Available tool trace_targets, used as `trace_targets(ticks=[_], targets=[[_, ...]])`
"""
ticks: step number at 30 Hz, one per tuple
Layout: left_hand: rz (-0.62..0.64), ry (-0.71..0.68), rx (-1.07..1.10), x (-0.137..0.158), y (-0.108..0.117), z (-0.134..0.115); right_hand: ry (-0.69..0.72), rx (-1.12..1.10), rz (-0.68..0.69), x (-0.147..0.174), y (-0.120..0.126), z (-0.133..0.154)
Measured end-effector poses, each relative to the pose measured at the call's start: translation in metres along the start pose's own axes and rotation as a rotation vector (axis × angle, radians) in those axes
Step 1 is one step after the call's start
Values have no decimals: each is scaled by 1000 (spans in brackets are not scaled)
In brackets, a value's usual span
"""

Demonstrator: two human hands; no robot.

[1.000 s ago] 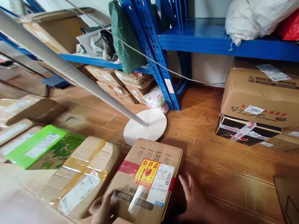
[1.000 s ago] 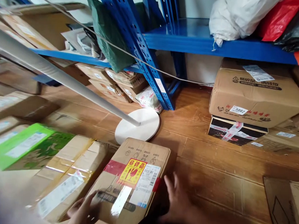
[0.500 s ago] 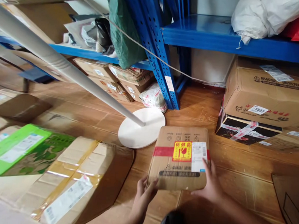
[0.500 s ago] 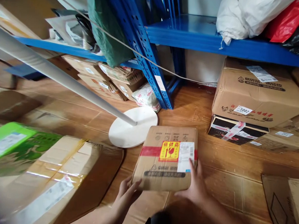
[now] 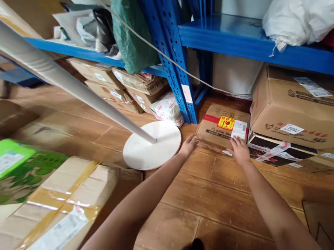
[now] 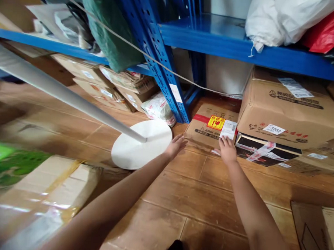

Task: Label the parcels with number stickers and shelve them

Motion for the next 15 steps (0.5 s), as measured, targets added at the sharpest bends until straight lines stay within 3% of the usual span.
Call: trace_targets(ticks=[2,4,6,7,9,10,11,13,15], targets=[[-12,-70,-74,36,18,-5,10,79,33,-14,3,-5],[-66,-169,-168,93,54,-8,31,123,26,-19,4,-11],[-308,-334,-428,156,109,-13,49,160,-52,-18,2,-17],[-515,-268,-533,187,144,-13,58,183,-82,-16,-1,-19],[-989,190,-612,243,220,-8,80,206,-117,-13,-6,-20],[-1124,329,-603,264,253,-8,81,210,-128,-10,-7,-19],[-1206,431,-574,278,283,-7,78,207,-133,-8,-6,-17],[-1231,572,-445,286,326,-1,54,190,-134,-1,-2,-12],[-1186,597,-336,278,344,10,23,156,-129,9,2,-7]])
Point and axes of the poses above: each hand's wrist, its own x-axis away from the middle knuckle, its own y-axis out of the back of the hand, z = x × y, the point moved 3 cm from there along -x, towards the middle knuckle, and after that the axes turned 7 degrees about -y, right-handed, at the moved point
